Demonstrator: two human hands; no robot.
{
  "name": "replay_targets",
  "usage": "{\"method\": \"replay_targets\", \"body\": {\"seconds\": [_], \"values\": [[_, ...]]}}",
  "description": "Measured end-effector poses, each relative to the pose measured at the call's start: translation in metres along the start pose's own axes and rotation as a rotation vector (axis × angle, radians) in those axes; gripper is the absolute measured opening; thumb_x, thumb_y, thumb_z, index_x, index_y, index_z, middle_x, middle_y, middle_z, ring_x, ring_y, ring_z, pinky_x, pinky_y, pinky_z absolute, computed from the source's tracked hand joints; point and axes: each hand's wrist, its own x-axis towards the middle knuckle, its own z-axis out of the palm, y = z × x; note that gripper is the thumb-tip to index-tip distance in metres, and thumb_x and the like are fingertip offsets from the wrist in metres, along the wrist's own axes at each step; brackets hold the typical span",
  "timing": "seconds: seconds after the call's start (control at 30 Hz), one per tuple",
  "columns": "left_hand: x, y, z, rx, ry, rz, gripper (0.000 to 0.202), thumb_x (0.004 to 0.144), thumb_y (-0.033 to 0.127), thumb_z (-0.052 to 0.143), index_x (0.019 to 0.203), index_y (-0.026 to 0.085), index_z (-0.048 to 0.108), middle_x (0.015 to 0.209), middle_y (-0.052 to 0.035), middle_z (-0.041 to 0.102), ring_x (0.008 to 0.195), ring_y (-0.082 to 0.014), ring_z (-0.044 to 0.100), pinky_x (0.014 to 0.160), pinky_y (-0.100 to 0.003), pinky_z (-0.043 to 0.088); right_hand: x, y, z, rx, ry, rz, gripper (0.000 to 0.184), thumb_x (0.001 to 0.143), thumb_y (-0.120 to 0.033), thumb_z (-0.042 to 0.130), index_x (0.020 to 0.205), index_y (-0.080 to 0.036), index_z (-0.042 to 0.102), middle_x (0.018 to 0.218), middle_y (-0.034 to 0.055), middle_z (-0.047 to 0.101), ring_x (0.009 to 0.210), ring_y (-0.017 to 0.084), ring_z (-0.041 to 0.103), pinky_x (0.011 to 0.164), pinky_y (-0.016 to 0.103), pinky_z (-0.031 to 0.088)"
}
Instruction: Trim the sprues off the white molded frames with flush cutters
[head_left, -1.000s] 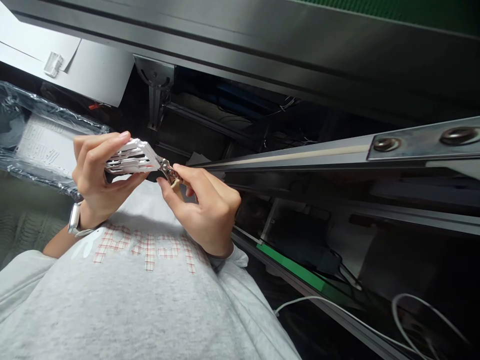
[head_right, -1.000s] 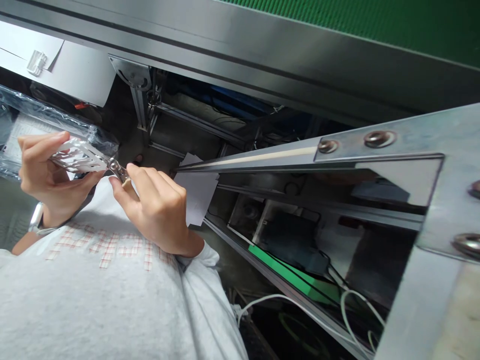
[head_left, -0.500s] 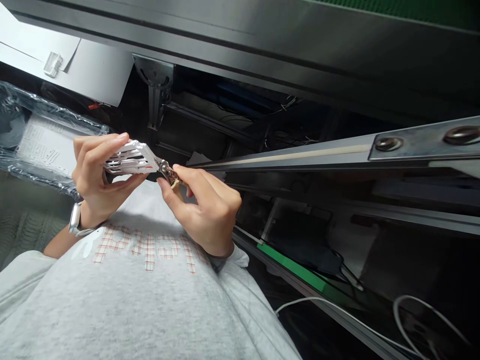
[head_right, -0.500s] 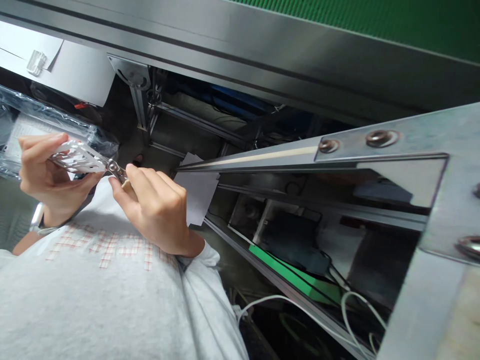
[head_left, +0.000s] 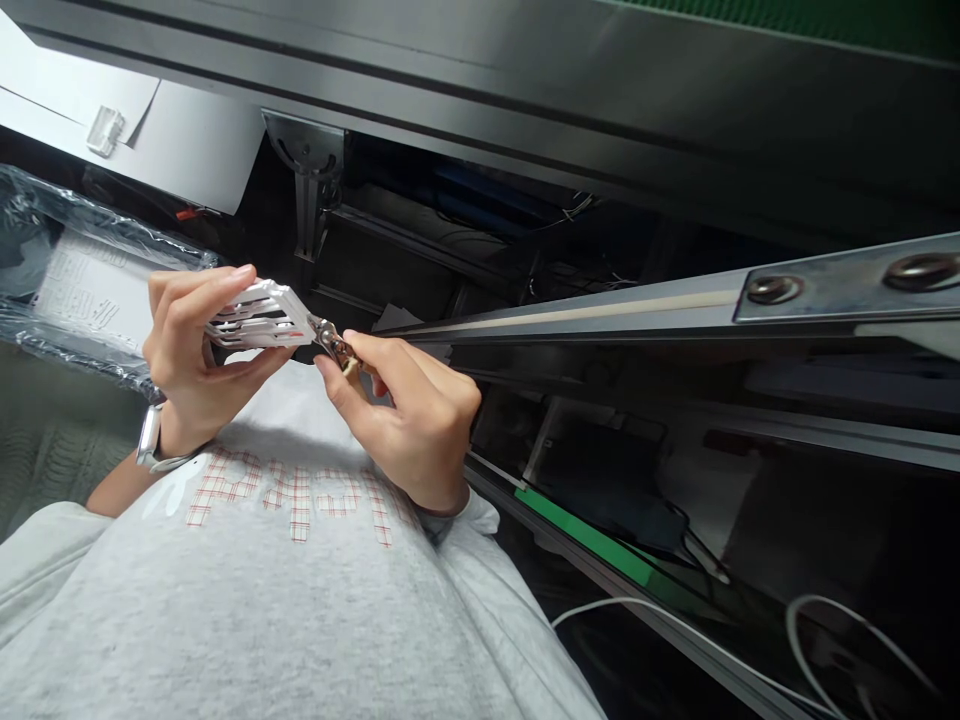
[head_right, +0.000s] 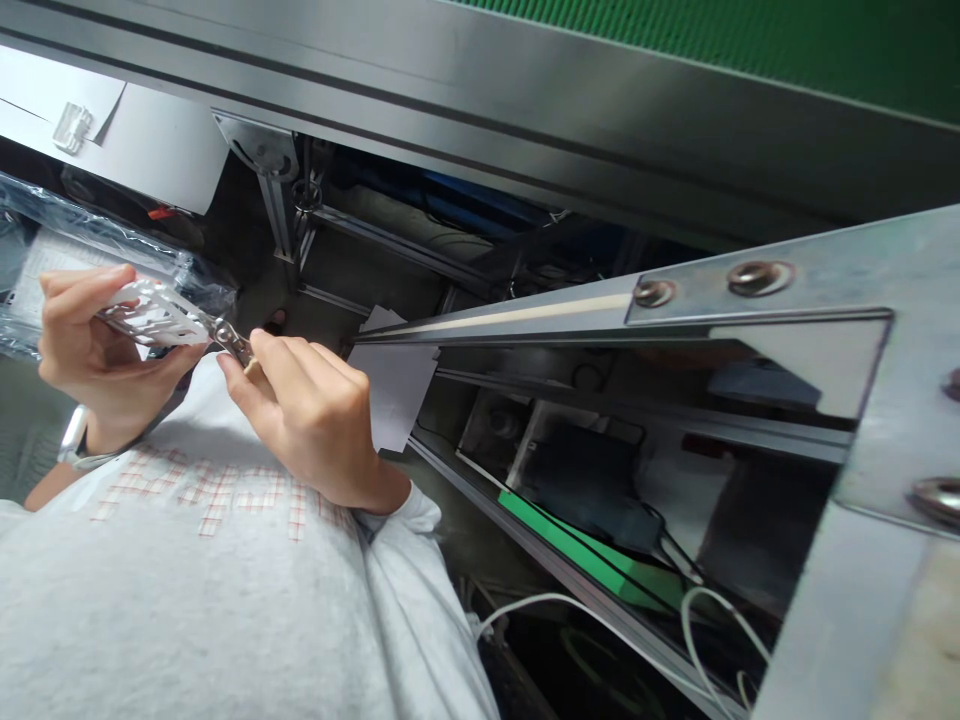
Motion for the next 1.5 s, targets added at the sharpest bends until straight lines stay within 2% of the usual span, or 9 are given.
{"method": "replay_targets", "body": {"seconds": [0.17, 0.3, 0.4, 0.63, 1.0, 1.2, 1.33, 1.5], "values": [[-0.0001, 0.0009, 0.0012, -0.033, 0.024, -0.015, 0.073, 0.075, 0.039, 0.093, 0.140, 0.037, 0.061, 0.111, -0.0034, 0.070, 0.097, -0.0258, 0.066, 0.079, -0.044, 0.057, -0.0012, 0.0012, -0.0008, 0.073, -0.004, 0.024, 0.008, 0.095, -0.026, 0.071, 0.093, -0.018, 0.069, 0.069, -0.0035, 0.073, 0.055, 0.008, 0.061, 0.055, 0.022, 0.051], [-0.0022, -0.0030, 0.0015, -0.086, 0.009, 0.011, 0.078, 0.071, 0.042, 0.094, 0.140, 0.029, 0.061, 0.114, -0.0050, 0.069, 0.101, -0.0245, 0.065, 0.075, -0.038, 0.056, -0.0021, 0.0030, -0.0031, 0.151, 0.007, 0.100, 0.011, 0.094, -0.031, 0.070, 0.092, -0.020, 0.069, 0.071, -0.0035, 0.074, 0.050, 0.009, 0.059, 0.053, 0.023, 0.052], [-0.0037, -0.0052, 0.0022, -0.109, 0.009, 0.002, 0.079, 0.070, 0.043, 0.094, 0.140, 0.028, 0.061, 0.115, -0.0046, 0.069, 0.100, -0.0238, 0.066, 0.071, -0.034, 0.056, -0.0009, 0.0036, -0.0046, 0.114, 0.036, 0.081, 0.010, 0.091, -0.030, 0.072, 0.092, -0.021, 0.069, 0.073, -0.0024, 0.075, 0.053, 0.010, 0.061, 0.052, 0.024, 0.053], [-0.0007, -0.0024, 0.0011, -0.044, 0.002, 0.028, 0.075, 0.075, 0.051, 0.089, 0.140, 0.029, 0.059, 0.110, -0.0041, 0.068, 0.099, -0.0258, 0.066, 0.075, -0.042, 0.058, 0.0010, 0.0025, -0.0046, 0.019, 0.030, 0.002, 0.008, 0.092, -0.027, 0.072, 0.093, -0.020, 0.069, 0.074, -0.0005, 0.077, 0.060, 0.012, 0.068, 0.056, 0.025, 0.056], [-0.0006, -0.0019, 0.0021, -0.039, 0.007, 0.060, 0.078, 0.072, 0.044, 0.093, 0.141, 0.029, 0.059, 0.110, -0.0047, 0.069, 0.098, -0.0264, 0.066, 0.079, -0.044, 0.056, 0.0006, 0.0034, -0.0040, 0.031, 0.033, -0.012, 0.009, 0.093, -0.026, 0.072, 0.092, -0.018, 0.068, 0.068, -0.0029, 0.072, 0.058, 0.010, 0.064, 0.056, 0.023, 0.052], [-0.0010, 0.0003, 0.0016, -0.027, 0.002, 0.027, 0.071, 0.077, 0.038, 0.092, 0.139, 0.032, 0.059, 0.108, -0.0027, 0.068, 0.100, -0.0246, 0.066, 0.083, -0.043, 0.056, 0.0000, 0.0037, -0.0043, 0.016, 0.027, -0.012, 0.008, 0.094, -0.026, 0.072, 0.092, -0.018, 0.069, 0.067, -0.0031, 0.072, 0.058, 0.010, 0.064, 0.058, 0.022, 0.053], [-0.0016, -0.0015, 0.0041, -0.040, 0.025, 0.063, 0.075, 0.073, 0.044, 0.093, 0.139, 0.027, 0.060, 0.109, -0.0035, 0.069, 0.099, -0.0250, 0.066, 0.082, -0.042, 0.055, -0.0001, 0.0055, -0.0037, 0.064, 0.021, -0.004, 0.008, 0.092, -0.024, 0.074, 0.093, -0.018, 0.070, 0.067, -0.0038, 0.072, 0.059, 0.010, 0.065, 0.061, 0.021, 0.054], [-0.0035, -0.0023, 0.0088, -0.135, 0.048, -0.010, 0.076, 0.069, 0.039, 0.096, 0.136, 0.027, 0.064, 0.110, -0.0041, 0.070, 0.097, -0.0228, 0.066, 0.078, -0.035, 0.055, -0.0011, 0.0071, -0.0045, 0.225, -0.012, 0.062, 0.007, 0.090, -0.022, 0.076, 0.092, -0.018, 0.071, 0.071, -0.0030, 0.073, 0.061, 0.009, 0.065, 0.062, 0.021, 0.055]]}}
